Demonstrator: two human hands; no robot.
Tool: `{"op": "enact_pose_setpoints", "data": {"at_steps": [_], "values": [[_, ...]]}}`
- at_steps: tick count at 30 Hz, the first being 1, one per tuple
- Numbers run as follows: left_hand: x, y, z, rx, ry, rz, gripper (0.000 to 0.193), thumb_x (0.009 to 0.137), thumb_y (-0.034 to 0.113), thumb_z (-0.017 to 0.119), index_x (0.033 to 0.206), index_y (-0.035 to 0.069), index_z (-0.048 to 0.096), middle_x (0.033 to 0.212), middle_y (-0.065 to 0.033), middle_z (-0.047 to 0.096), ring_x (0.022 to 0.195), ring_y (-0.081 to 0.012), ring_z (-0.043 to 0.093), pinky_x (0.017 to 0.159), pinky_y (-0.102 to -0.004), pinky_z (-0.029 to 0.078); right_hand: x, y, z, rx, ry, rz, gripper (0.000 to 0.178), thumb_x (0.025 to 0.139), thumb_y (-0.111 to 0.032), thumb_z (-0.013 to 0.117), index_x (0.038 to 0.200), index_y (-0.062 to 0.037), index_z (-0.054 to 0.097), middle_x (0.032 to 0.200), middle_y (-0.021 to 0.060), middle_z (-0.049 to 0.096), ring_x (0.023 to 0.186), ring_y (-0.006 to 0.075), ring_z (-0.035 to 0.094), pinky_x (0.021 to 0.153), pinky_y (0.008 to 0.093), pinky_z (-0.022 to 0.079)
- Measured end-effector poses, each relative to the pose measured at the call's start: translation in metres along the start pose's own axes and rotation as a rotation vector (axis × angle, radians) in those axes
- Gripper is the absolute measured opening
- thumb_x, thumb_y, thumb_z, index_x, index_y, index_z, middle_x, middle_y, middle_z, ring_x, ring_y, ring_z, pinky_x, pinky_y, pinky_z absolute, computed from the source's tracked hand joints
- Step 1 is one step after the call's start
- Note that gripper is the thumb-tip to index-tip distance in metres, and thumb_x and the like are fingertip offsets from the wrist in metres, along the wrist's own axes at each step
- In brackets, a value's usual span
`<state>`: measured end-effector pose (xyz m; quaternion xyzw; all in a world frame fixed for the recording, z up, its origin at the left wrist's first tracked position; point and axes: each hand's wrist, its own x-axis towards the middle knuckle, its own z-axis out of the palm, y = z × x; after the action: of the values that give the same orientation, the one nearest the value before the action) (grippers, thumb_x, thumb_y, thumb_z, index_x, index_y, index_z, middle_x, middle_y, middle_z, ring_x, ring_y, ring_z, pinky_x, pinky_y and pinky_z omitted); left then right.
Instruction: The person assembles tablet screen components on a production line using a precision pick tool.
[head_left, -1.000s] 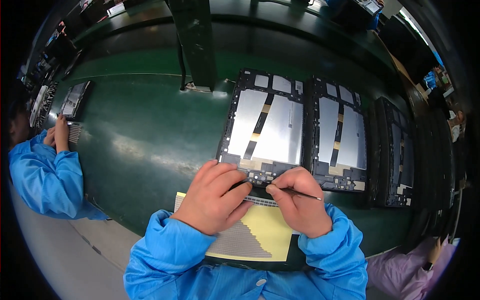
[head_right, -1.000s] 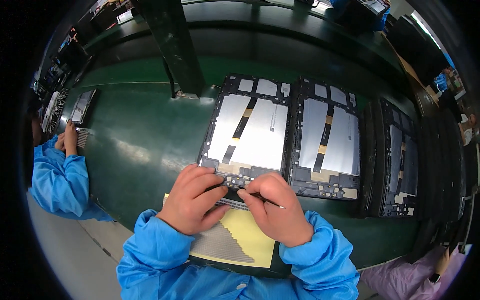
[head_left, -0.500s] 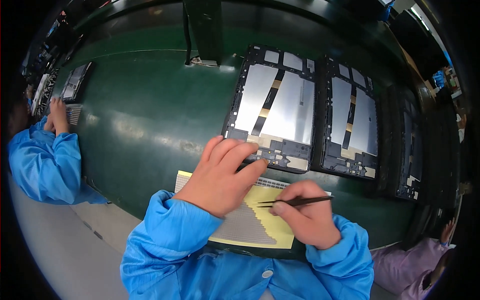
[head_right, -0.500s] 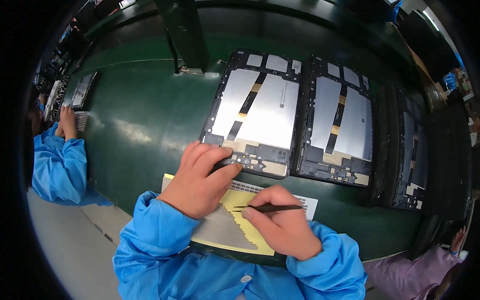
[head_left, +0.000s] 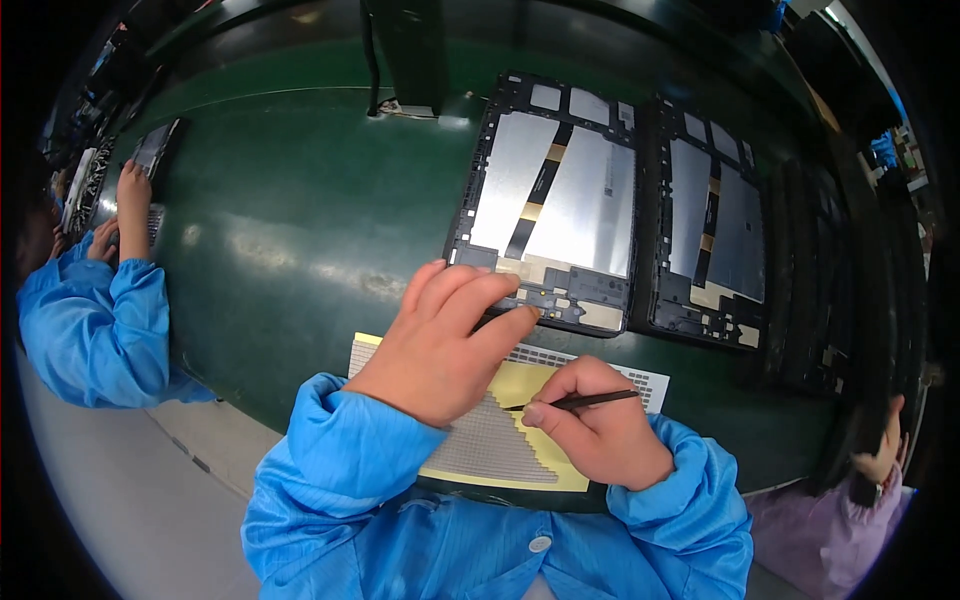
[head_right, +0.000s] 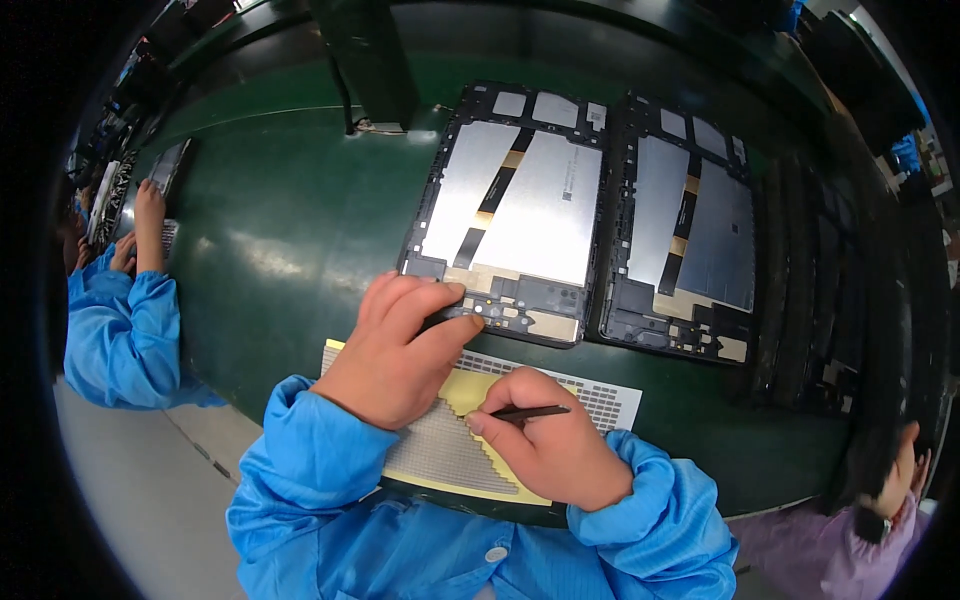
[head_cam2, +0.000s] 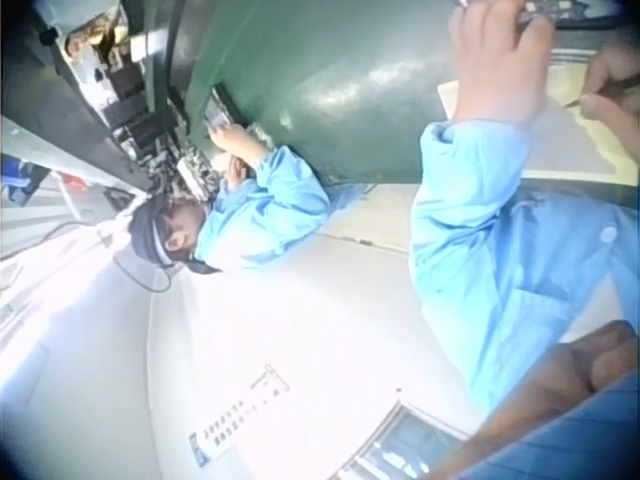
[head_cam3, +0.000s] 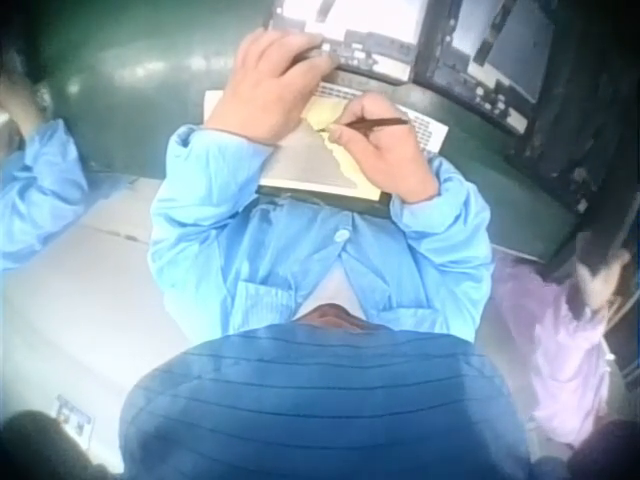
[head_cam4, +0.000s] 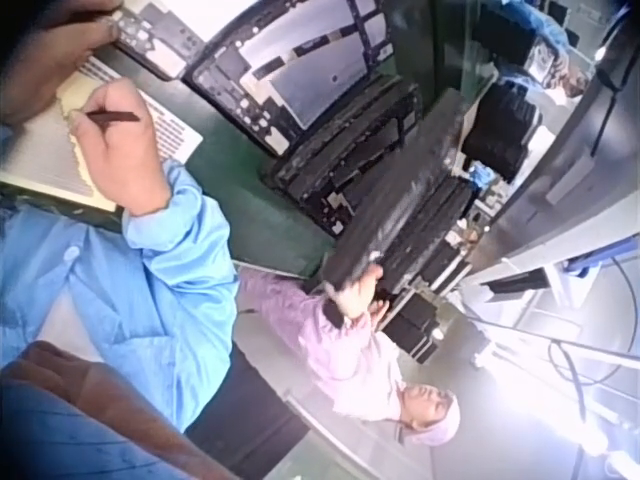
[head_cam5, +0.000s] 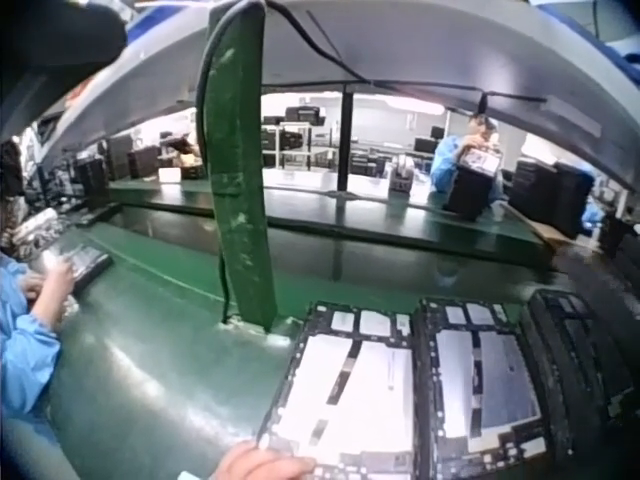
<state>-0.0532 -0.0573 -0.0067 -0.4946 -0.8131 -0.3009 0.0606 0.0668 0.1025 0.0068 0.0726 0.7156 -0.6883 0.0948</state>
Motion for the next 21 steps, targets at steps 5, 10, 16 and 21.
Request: {"op": "enact_pose_setpoints", "data": {"at_steps": [5, 10, 16, 21], "values": [[0.002, 0.000, 0.000, -0.007, 0.005, -0.001, 0.035, 0.065, -0.001, 0.065, 0.100, 0.006, 0.062, 0.107, -0.0130, 0.052, 0.100, -0.0319, 0.050, 0.091, -0.0465, 0.038, 0.001, 0.000, -0.002, 0.087, 0.008, 0.015, 0.013, 0.085, -0.003, 0.064, 0.089, -0.0003, 0.052, 0.087, 0.0087, 0.060, 0.079, 0.0115, 0.060, 0.070, 0.0238, 0.049], [0.003, 0.002, -0.002, -0.016, -0.002, -0.007, 0.036, 0.065, -0.002, 0.065, 0.100, 0.006, 0.062, 0.107, -0.0129, 0.052, 0.099, -0.0321, 0.050, 0.091, -0.0466, 0.038, 0.000, 0.002, -0.003, -0.044, -0.019, -0.026, 0.013, 0.083, -0.003, 0.066, 0.087, -0.0005, 0.054, 0.087, 0.0088, 0.057, 0.078, 0.0124, 0.058, 0.069, 0.0243, 0.049], [0.000, 0.001, 0.000, -0.004, 0.026, -0.001, 0.036, 0.065, -0.003, 0.064, 0.099, 0.006, 0.062, 0.106, -0.0123, 0.053, 0.098, -0.0319, 0.050, 0.089, -0.0455, 0.039, 0.005, -0.013, -0.019, 0.058, 0.207, -0.285, 0.009, 0.083, 0.001, 0.064, 0.084, 0.0008, 0.055, 0.083, 0.0085, 0.056, 0.076, 0.0123, 0.059, 0.066, 0.0254, 0.050], [0.001, 0.001, -0.001, -0.010, 0.030, 0.007, 0.036, 0.065, -0.004, 0.065, 0.099, 0.005, 0.062, 0.104, -0.0118, 0.053, 0.097, -0.0301, 0.050, 0.088, -0.0452, 0.039, 0.025, -0.022, -0.026, -0.067, 0.314, -0.279, 0.010, 0.085, 0.002, 0.061, 0.089, 0.0015, 0.053, 0.084, 0.0081, 0.054, 0.077, 0.0102, 0.056, 0.068, 0.0241, 0.050]]}}
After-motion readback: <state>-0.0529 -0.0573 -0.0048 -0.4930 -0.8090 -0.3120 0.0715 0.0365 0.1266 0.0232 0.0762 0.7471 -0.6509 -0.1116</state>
